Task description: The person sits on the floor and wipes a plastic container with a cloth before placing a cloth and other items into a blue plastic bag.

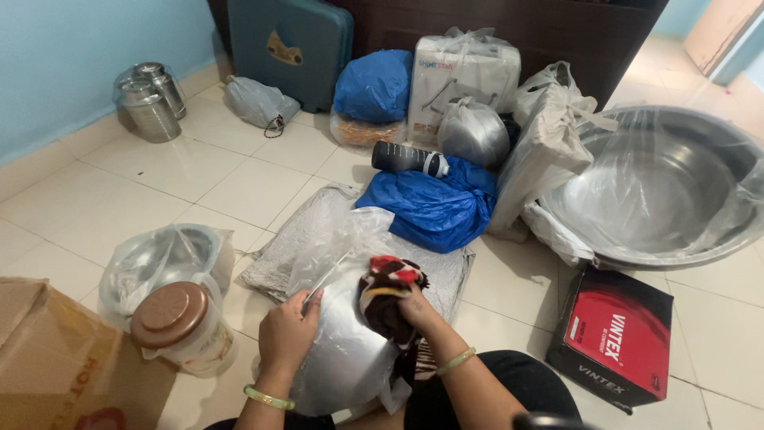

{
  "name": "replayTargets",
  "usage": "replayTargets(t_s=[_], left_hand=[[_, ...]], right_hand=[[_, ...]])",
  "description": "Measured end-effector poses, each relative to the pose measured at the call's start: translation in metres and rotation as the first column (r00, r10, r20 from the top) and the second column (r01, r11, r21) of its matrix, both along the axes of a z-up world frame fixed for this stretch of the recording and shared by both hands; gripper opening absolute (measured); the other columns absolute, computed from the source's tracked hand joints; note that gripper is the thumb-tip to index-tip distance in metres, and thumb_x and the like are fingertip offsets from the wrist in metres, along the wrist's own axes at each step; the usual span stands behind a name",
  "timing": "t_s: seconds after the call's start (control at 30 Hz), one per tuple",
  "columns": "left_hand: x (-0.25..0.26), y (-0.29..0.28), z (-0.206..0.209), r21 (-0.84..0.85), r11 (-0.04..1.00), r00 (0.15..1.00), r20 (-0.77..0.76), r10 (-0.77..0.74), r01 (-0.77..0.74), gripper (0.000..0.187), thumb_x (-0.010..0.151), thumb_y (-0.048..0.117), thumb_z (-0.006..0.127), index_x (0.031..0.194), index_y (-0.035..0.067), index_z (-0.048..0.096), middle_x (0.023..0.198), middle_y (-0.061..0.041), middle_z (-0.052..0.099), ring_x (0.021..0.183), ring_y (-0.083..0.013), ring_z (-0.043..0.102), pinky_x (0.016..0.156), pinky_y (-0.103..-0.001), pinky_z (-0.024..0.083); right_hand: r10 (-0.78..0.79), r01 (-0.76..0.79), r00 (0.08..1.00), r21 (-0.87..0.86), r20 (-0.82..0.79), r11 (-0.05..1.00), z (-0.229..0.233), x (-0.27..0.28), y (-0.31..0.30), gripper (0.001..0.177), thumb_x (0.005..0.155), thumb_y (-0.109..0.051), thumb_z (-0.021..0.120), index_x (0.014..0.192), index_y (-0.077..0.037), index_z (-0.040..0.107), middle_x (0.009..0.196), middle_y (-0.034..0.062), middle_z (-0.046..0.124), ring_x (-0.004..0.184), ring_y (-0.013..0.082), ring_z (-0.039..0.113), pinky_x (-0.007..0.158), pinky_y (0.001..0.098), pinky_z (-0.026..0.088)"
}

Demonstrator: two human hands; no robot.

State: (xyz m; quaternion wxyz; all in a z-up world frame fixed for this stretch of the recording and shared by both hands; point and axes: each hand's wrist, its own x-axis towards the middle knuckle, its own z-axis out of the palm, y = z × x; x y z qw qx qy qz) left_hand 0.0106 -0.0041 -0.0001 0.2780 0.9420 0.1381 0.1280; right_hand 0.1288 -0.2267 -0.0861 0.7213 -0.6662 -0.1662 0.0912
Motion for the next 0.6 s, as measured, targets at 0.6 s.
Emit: replayTargets(t_s=[0.6], left_hand=[[0.000,-0.003,-0.002,-0.009,0.999,0.996,0.078,0.051,-0.051,0.041,0.099,0.047,0.054,0.090,0.012,0.073,0.070,-0.019,0.069,0.069,-0.0439,0.065,0.061,-0.053,0.051]], right_hand=[[0.178,0.330,0.778,-0.633,0.602,0.700,0.014,-0.036,0.014,0.028,0.076,-0.015,0.061,0.097,-0.022,0.079,0.097,0.0085,0.072,0.086,0.0313,0.067,0.072,0.0467,0.053]])
